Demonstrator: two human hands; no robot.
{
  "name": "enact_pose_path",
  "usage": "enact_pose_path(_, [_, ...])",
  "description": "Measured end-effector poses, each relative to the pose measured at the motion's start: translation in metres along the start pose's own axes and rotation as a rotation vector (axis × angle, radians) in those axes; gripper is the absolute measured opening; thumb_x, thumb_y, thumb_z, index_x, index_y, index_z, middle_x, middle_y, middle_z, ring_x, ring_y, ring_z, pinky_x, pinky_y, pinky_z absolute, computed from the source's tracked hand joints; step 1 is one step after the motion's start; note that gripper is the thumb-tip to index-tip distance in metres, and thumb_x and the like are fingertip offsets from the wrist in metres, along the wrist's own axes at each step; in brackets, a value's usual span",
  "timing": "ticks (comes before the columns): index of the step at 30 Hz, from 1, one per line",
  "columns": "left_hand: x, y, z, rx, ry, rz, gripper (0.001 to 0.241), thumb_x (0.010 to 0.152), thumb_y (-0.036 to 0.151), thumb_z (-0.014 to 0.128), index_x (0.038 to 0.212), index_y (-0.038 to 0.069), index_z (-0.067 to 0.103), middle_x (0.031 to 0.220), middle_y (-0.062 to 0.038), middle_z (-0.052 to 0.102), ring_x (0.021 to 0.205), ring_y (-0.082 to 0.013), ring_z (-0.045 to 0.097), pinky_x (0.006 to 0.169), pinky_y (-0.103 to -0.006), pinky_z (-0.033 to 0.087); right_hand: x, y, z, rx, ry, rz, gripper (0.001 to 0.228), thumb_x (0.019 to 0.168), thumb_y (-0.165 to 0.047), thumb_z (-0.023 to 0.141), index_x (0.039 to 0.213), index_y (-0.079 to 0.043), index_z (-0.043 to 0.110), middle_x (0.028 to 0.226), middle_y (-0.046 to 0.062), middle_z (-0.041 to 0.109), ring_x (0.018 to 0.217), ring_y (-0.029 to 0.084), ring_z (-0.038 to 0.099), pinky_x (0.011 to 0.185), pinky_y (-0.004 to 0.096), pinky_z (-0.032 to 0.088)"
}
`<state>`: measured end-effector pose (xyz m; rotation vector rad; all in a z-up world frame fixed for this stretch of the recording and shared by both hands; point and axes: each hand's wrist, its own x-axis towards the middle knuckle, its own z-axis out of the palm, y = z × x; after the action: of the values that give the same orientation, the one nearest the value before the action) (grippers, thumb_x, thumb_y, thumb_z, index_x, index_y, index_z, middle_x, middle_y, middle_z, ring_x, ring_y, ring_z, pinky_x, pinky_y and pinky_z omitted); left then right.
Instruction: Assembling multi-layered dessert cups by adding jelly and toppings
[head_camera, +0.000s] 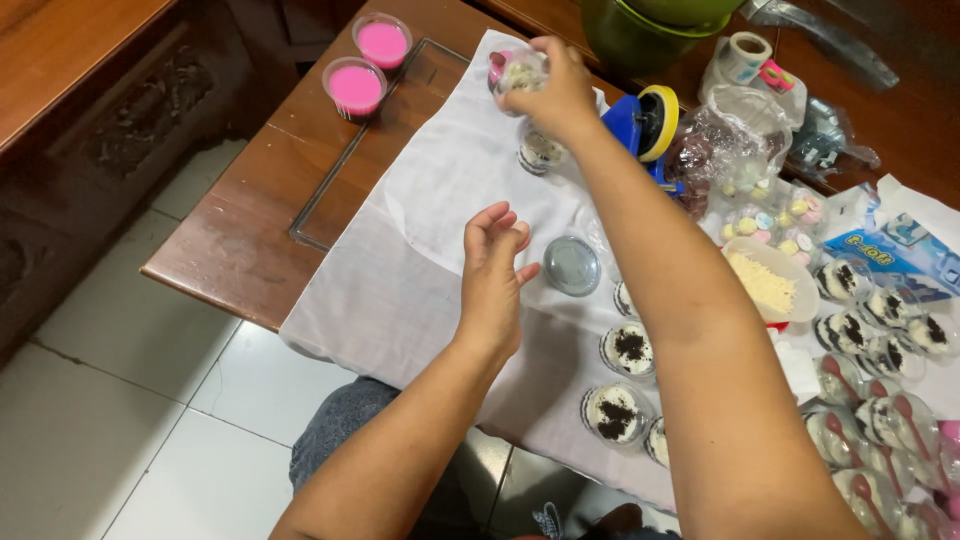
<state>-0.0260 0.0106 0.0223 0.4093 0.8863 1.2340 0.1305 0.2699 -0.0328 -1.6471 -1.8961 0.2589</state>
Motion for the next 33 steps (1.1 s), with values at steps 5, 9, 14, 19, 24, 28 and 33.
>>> enact_pose_path(5, [0.002, -0.004, 0.000, -0.010, -0.008, 0.010, 0.056, 0.086, 0.029, 0.055, 0.138, 0.012, 0.046, 0.133, -0.008, 0.047, 0.116, -0.0198, 0.048, 0.097, -0.0404, 0.043, -0.014, -0.034, 0.034, -0.201, -0.122, -0.097, 0.088, 0.060, -0.044, 0.091, 0.136, -0.017, 0.055, 0.129, 0.006, 0.066, 0.117, 0.033, 0.048, 0.099, 0.055, 0.028])
enact_pose_path(9, [0.001, -0.001, -0.002, -0.046, 0.002, -0.006, 0.056, 0.084, 0.027, 0.057, 0.138, 0.013, 0.048, 0.133, -0.007, 0.048, 0.111, -0.0178, 0.049, 0.095, -0.0397, 0.043, -0.010, -0.037, 0.045, -0.445, -0.199, -0.011, 0.069, 0.063, -0.052, 0.090, 0.115, -0.014, 0.065, 0.107, 0.013, 0.070, 0.112, 0.038, 0.043, 0.089, 0.054, 0.029])
enact_pose_path(14, [-0.004, 0.011, -0.007, -0.033, -0.004, -0.010, 0.057, 0.085, 0.027, 0.055, 0.139, 0.012, 0.046, 0.134, -0.008, 0.046, 0.114, -0.0189, 0.048, 0.096, -0.0394, 0.043, -0.011, -0.052, 0.037, -0.447, -0.107, -0.110, 0.068, 0.063, -0.058, 0.095, 0.109, -0.013, 0.072, 0.124, 0.011, 0.059, 0.107, 0.035, 0.043, 0.087, 0.052, 0.029])
enact_pose_path(19, [-0.001, 0.015, -0.019, -0.142, 0.016, 0.046, 0.048, 0.089, 0.022, 0.053, 0.136, 0.012, 0.048, 0.129, -0.007, 0.047, 0.112, -0.0192, 0.047, 0.093, -0.0389, 0.043, -0.005, -0.083, 0.051, -0.367, -0.080, -0.221, 0.045, 0.079, -0.046, 0.087, 0.108, -0.015, 0.073, 0.112, 0.010, 0.059, 0.104, 0.032, 0.043, 0.085, 0.050, 0.029])
enact_pose_path(24, [-0.001, 0.036, -0.031, -0.254, 0.126, 0.082, 0.044, 0.095, 0.027, 0.045, 0.137, 0.012, 0.047, 0.136, -0.008, 0.047, 0.111, -0.0207, 0.048, 0.084, -0.0347, 0.046, 0.004, -0.096, 0.087, -0.041, -0.233, -0.036, 0.050, 0.078, -0.055, 0.080, 0.108, -0.015, 0.073, 0.100, 0.002, 0.072, 0.100, 0.025, 0.061, 0.096, 0.053, 0.035])
enact_pose_path(28, [0.001, 0.052, -0.044, -0.322, 0.202, 0.153, 0.045, 0.094, 0.031, 0.046, 0.135, 0.013, 0.049, 0.136, -0.007, 0.049, 0.112, -0.0208, 0.050, 0.085, -0.0361, 0.045, 0.010, -0.115, 0.121, -0.033, -0.232, -0.092, 0.085, 0.075, -0.069, 0.082, 0.132, -0.009, 0.062, 0.125, 0.009, 0.067, 0.118, 0.028, 0.060, 0.099, 0.051, 0.039])
enact_pose_path(33, [0.006, 0.055, -0.056, -0.420, 0.225, 0.281, 0.040, 0.097, 0.031, 0.044, 0.132, 0.013, 0.048, 0.138, -0.009, 0.049, 0.111, -0.0207, 0.051, 0.083, -0.0350, 0.045, 0.013, -0.142, 0.157, 0.042, -0.061, -0.138, 0.090, 0.067, -0.058, 0.096, 0.126, -0.006, 0.053, 0.118, 0.018, 0.063, 0.108, 0.036, 0.065, 0.091, 0.047, 0.053])
